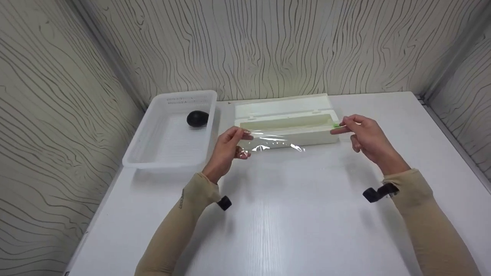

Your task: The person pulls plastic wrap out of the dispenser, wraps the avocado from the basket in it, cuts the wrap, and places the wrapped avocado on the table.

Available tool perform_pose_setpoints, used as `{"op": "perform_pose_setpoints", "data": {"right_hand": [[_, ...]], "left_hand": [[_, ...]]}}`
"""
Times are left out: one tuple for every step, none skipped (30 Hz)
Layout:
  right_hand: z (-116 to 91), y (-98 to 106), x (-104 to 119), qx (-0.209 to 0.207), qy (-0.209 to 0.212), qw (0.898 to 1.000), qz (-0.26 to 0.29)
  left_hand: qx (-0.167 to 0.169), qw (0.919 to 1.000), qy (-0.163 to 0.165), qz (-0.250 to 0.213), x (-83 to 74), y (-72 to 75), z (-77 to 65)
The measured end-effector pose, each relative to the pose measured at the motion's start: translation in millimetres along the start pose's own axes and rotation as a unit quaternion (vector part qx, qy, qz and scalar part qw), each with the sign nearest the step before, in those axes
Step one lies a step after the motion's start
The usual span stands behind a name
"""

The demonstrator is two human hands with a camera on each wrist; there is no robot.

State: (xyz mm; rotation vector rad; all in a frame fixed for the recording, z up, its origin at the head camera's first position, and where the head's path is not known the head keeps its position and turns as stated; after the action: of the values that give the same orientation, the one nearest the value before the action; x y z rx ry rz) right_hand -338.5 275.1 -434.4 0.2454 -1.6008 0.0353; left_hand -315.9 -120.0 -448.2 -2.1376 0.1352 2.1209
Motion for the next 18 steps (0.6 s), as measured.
{"op": "perform_pose_setpoints", "data": {"right_hand": [[-3.3, 0.1, -3.1, 0.005, -0.003, 1.0, -0.013], [-6.6, 0.3, -6.4, 0.009, -0.005, 1.0, -0.02], [-9.7, 0.9, -10.0, 0.014, -0.008, 1.0, -0.027], [-12.1, 1.5, -13.3, 0.02, -0.012, 0.999, -0.033], [-14.6, 2.0, -16.9, 0.024, -0.017, 0.999, -0.038], [-16.9, 2.3, -20.7, 0.029, -0.02, 0.998, -0.042], [-19.1, 2.7, -24.6, 0.036, -0.024, 0.998, -0.05], [-21.2, 2.8, -28.4, 0.04, -0.031, 0.997, -0.058], [-23.1, 2.9, -32.4, 0.046, -0.037, 0.996, -0.064], [-25.1, 2.8, -36.1, 0.051, -0.044, 0.995, -0.07], [-26.8, 2.5, -39.6, 0.056, -0.049, 0.994, -0.075], [-28.4, 2.5, -42.9, 0.061, -0.055, 0.993, -0.08], [-29.8, 2.5, -45.9, 0.067, -0.06, 0.992, -0.088], [-31.0, 2.3, -48.8, 0.072, -0.066, 0.991, -0.095], [-32.1, 2.3, -51.4, 0.077, -0.07, 0.99, -0.1], [-33.0, 2.4, -53.8, 0.083, -0.075, 0.988, -0.106], [-33.8, 2.6, -56.3, 0.088, -0.08, 0.986, -0.113], [-34.5, 2.8, -58.4, 0.093, -0.085, 0.985, -0.12]], "left_hand": [[0.003, 1.0, 0.005, 0.002, 3.4, -0.6, -5.2], [0.008, 0.9999, 0.01, 0.003, 6.8, -1.3, -9.8], [0.014, 0.9998, 0.017, 0.004, 9.7, -1.8, -13.9], [0.019, 0.9995, 0.023, 0.008, 12.3, -2.0, -17.6], [0.025, 0.9992, 0.028, 0.013, 14.8, -2.1, -20.7], [0.031, 0.9987, 0.036, 0.019, 17.7, -1.9, -23.4], [0.037, 0.9981, 0.043, 0.025, 20.5, -1.5, -25.7], [0.042, 0.9975, 0.049, 0.027, 24.1, -0.9, -27.4], [0.047, 0.9969, 0.056, 0.03, 27.6, -0.2, -29.2], [0.05, 0.9961, 0.063, 0.034, 31.0, 0.5, -31.0], [0.054, 0.9953, 0.071, 0.037, 34.6, 1.0, -32.7], [0.057, 0.9945, 0.078, 0.04, 38.0, 1.6, -34.6], [0.061, 0.9936, 0.085, 0.042, 41.3, 2.1, -36.3], [0.064, 0.9926, 0.092, 0.046, 44.8, 2.7, -37.8], [0.069, 0.9914, 0.098, 0.053, 47.6, 3.0, -39.6], [0.073, 0.9901, 0.105, 0.059, 50.3, 3.3, -41.2], [0.078, 0.9887, 0.11, 0.065, 53.0, 3.7, -42.5], [0.082, 0.9874, 0.116, 0.07, 55.5, 4.1, -43.7]]}}
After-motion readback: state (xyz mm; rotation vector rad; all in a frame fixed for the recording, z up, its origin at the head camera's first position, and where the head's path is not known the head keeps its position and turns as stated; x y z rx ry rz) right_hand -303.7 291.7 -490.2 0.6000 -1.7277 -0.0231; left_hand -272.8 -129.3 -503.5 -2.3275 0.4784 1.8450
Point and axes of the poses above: each hand's wrist, its own z-axis towards the middle knuckle, its own y-axis out of the back of the hand, x = y × z, the point moved 2 cm from there along z, towards the middle knuckle, and after that the axes turned 2 degrees about z, right-handed, at the moved point
